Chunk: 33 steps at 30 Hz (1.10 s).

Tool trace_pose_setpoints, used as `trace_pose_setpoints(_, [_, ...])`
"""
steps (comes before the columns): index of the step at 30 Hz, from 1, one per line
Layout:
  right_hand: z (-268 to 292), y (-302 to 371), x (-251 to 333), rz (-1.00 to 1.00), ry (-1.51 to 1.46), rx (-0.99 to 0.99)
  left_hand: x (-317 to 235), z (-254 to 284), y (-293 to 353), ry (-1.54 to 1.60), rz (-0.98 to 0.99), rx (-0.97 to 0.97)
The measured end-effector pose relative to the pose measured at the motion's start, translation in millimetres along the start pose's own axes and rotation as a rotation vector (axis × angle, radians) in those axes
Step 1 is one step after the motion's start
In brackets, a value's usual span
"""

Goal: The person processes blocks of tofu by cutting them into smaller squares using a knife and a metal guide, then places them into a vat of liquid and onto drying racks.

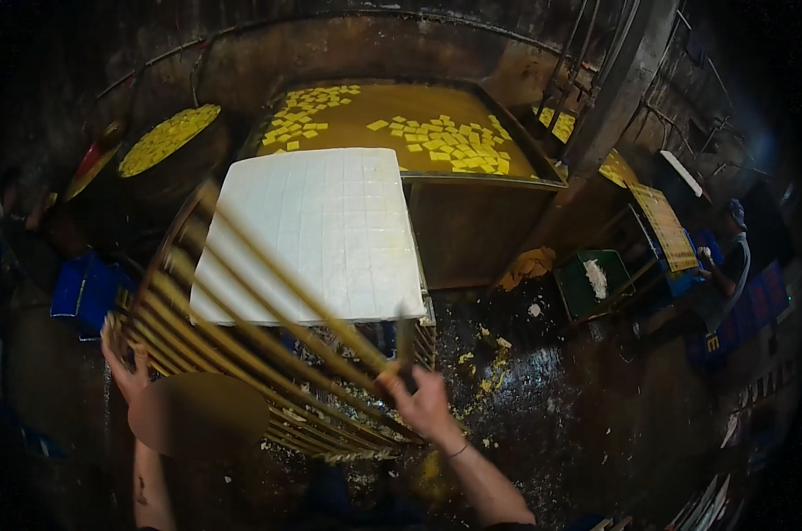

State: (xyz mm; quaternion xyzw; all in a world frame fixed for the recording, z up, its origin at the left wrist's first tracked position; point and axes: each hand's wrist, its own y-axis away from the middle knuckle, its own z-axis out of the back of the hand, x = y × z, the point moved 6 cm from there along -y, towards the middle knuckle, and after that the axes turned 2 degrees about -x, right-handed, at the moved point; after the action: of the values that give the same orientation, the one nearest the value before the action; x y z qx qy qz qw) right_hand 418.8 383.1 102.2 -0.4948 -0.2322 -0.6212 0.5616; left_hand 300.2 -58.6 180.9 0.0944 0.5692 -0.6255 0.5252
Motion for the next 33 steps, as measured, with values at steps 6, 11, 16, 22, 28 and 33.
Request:
trace_pose_setpoints(6, [41.7, -96.4, 4.5, -0.468, -0.671, -0.129, 73.3, -47.8, 102.4, 0.699, 0.524, 0.583])
trace_pose_setpoints(11, [51.8, -119.0, -13.4, -0.496, -0.461, 0.089, 82.0, -100.6, 24.3, 0.584, 0.798, 0.487])
trace_pose_setpoints(16, [45.1, -61.1, -62.9, -0.488, -0.102, 0.161, 104.5, -161.8, -40.6, 0.584, 0.707, 0.530])
trace_pose_setpoints(22, [29.5, -84.6, -114.2, -0.518, -0.018, -0.207, 139.8, -209.4, -71.5, 0.345, 0.508, 0.454])
trace_pose_setpoints(28, [22.8, -111.7, -144.5, -0.311, 0.004, -0.353, 137.0, -226.5, -85.5, -0.292, -0.029, 0.317])
trace_pose_setpoints(33, [20.4, -120.9, -144.7, -0.428, -0.064, -0.311, 124.2, -236.5, -85.5, -0.291, 0.072, 0.364])
